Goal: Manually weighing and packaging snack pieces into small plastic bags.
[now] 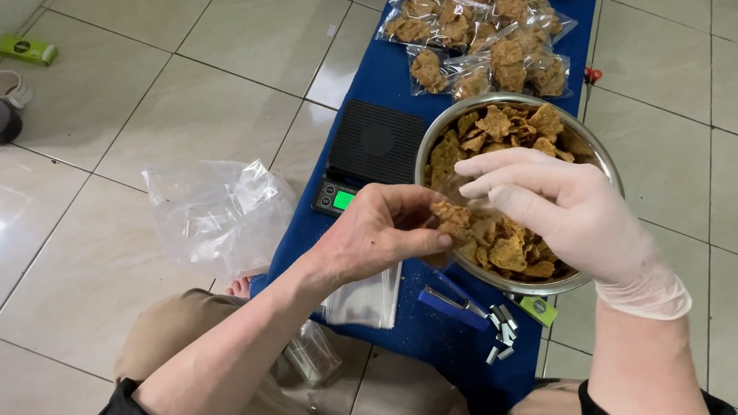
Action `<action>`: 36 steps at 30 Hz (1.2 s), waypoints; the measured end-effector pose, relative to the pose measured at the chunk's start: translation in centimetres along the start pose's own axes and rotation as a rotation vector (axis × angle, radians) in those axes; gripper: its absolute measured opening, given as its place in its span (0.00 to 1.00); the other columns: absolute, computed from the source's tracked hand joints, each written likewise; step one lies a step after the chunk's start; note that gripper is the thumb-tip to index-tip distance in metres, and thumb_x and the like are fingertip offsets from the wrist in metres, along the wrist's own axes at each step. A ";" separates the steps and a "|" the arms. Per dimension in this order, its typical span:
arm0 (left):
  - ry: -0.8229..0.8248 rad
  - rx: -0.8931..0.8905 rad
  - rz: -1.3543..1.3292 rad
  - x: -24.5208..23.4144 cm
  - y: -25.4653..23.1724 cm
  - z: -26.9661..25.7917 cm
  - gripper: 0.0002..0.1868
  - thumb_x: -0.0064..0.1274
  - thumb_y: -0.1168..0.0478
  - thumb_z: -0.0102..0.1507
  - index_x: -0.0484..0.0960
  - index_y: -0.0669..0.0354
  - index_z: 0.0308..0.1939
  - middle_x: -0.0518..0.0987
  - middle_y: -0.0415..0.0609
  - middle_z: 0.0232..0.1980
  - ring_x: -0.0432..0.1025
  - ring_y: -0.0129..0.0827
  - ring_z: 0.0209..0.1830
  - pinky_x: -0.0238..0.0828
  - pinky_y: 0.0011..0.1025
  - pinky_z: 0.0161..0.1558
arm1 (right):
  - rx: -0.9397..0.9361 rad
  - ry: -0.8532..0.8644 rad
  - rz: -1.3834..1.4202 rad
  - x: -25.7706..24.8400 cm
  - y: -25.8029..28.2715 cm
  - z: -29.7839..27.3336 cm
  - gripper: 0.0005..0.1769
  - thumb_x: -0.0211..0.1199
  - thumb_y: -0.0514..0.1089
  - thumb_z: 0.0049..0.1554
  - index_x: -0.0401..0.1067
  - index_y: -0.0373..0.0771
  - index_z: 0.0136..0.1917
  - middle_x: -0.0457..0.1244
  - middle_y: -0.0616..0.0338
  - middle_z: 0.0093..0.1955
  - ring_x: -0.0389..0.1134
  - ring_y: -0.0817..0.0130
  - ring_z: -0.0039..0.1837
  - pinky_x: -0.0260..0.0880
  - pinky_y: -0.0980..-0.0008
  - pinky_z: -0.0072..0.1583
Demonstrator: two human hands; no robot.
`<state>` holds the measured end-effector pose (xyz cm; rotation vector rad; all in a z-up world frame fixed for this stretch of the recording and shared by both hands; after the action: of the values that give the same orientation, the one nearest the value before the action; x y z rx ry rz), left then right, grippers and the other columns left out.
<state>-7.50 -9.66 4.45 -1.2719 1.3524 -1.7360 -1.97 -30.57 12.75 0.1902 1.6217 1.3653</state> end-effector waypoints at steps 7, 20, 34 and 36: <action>0.004 0.026 -0.060 -0.2 0.7 0.2 0.22 0.63 0.62 0.60 0.81 0.70 0.55 0.85 0.59 0.46 0.82 0.40 0.40 0.87 0.33 0.47 | -0.035 0.059 -0.104 -0.2 -0.3 -0.2 0.15 0.68 0.40 0.53 0.80 0.42 0.56 0.64 0.51 0.72 0.63 0.57 0.76 0.60 0.54 0.75; -0.085 0.244 0.190 -1.2 -1.4 0.3 0.12 0.65 0.58 0.60 0.85 0.57 0.46 0.85 0.46 0.46 0.78 0.27 0.45 0.79 0.25 0.49 | 0.009 -0.044 -0.092 1.2 0.8 0.0 0.03 0.69 0.34 0.52 0.82 0.38 0.38 0.74 0.61 0.42 0.74 0.73 0.46 0.76 0.74 0.55; -0.807 0.119 0.544 -9.4 -2.0 2.7 0.03 0.59 0.65 0.56 0.87 0.55 0.30 0.82 0.39 0.24 0.72 0.19 0.22 0.76 0.21 0.23 | 0.500 -0.219 -0.181 2.2 1.5 0.1 0.14 0.66 0.44 0.54 0.83 0.47 0.54 0.74 0.65 0.57 0.74 0.74 0.62 0.68 0.73 0.70; -0.879 0.133 0.268 -10.9 -0.7 3.3 0.06 0.62 0.67 0.53 0.86 0.64 0.33 0.83 0.52 0.26 0.78 0.29 0.23 0.83 0.27 0.26 | 0.524 -0.105 -0.240 2.7 0.5 -0.1 0.14 0.65 0.45 0.59 0.83 0.50 0.57 0.75 0.61 0.54 0.73 0.62 0.61 0.68 0.60 0.64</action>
<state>-0.30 -1.17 1.69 -1.4384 0.8112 -0.8718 -3.66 -28.68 11.59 0.3567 1.8192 0.7201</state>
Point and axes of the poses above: each hand's wrist, its own z-axis towards the middle knuckle, its own x-axis out of the palm, y = z × x, the point moved 1 cm from there along z, towards the middle knuckle
